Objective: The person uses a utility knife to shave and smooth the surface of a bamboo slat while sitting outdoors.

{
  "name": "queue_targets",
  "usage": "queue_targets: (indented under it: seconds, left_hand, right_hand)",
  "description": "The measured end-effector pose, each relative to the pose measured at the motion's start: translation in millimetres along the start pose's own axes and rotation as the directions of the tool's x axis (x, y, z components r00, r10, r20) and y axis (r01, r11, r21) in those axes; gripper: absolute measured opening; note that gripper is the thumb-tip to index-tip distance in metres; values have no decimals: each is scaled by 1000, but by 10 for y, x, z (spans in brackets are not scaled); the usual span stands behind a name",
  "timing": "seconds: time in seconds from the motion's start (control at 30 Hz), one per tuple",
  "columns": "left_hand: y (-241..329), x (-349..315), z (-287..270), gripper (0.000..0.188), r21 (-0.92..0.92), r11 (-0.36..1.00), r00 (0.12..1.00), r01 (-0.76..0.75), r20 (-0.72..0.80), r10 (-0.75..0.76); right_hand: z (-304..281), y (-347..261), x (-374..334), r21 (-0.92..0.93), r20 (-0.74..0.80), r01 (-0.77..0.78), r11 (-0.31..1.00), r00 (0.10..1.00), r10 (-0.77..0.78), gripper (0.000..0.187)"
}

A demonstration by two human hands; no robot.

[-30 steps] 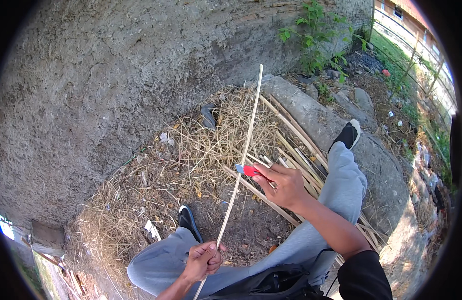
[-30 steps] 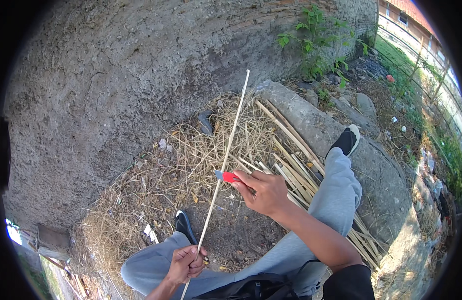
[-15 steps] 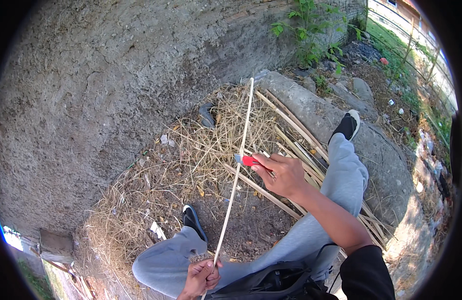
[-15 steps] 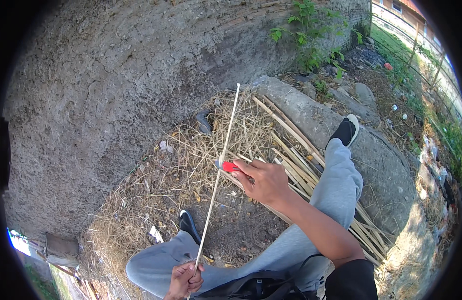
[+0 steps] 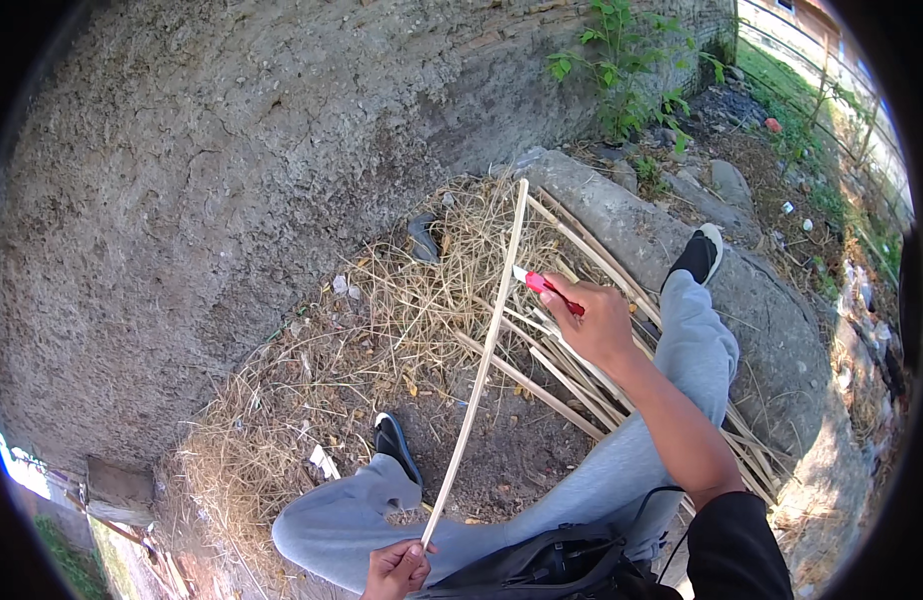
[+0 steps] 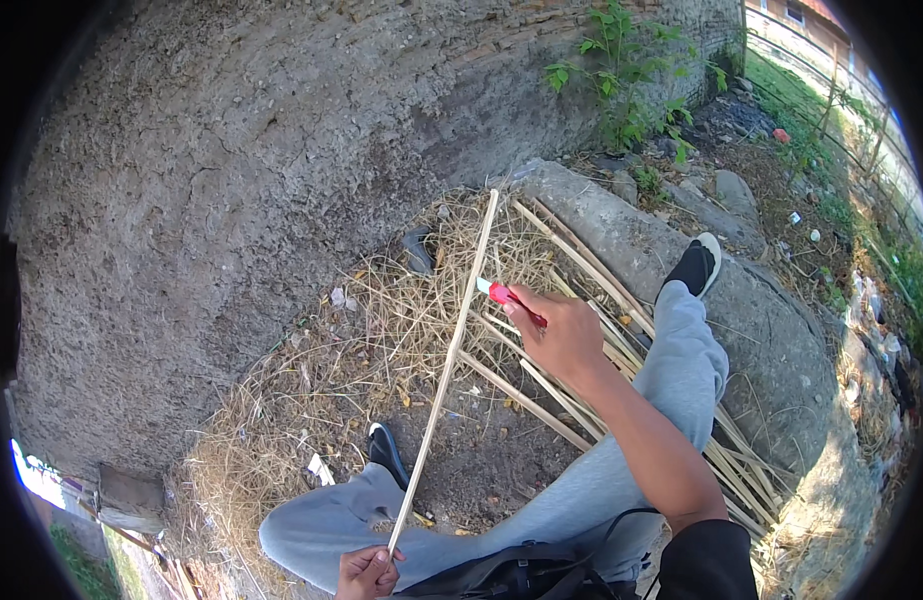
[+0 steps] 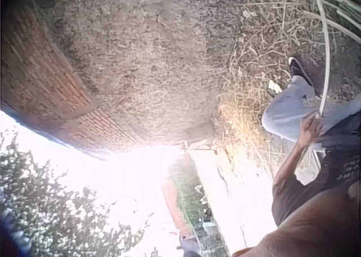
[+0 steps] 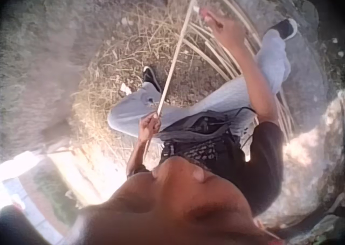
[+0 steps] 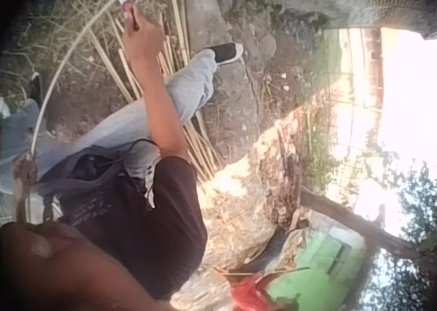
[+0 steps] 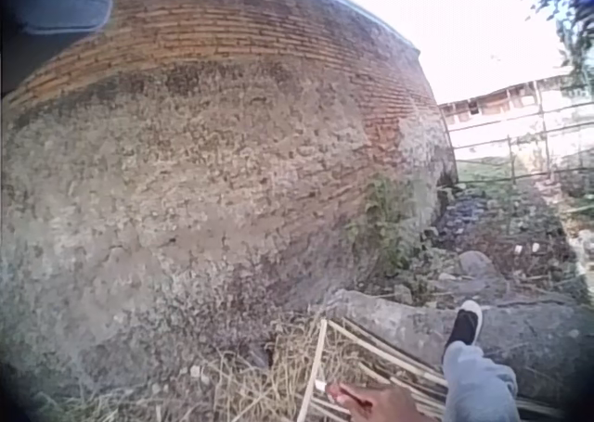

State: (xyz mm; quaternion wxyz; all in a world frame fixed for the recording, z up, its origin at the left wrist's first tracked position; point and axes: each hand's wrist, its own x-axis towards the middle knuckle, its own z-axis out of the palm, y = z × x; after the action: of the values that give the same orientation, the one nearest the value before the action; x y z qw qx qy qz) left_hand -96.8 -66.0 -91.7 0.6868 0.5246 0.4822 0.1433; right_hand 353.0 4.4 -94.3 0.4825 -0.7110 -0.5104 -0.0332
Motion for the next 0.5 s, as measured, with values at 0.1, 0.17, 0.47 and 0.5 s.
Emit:
queue_targets:
  seconds: [0.1,0.17,0.47,0.5]
  left_hand:
    - [6,-57,-39,24,1,1000,999,17,-31,-17]
    - [-31,-52,-55,24,-2,1000,999,15,-30,-15]
    - [32,-65,-69,24,-12,1000,997,18,-77,-19]
    - [42,-70,-75,24,-27,999,997,39,-64,-40]
  right_hand:
    - [28,3,-15,25,-58,79,997,995,-77,29]
    - [-16,-23,-12,41,-52,66,997,997,-64,28]
    - [-41,-50,-81,155,-26,169,973,986,-167,29]
    - [-43,-59,-79,180,-30,181,967,984,-178,29]
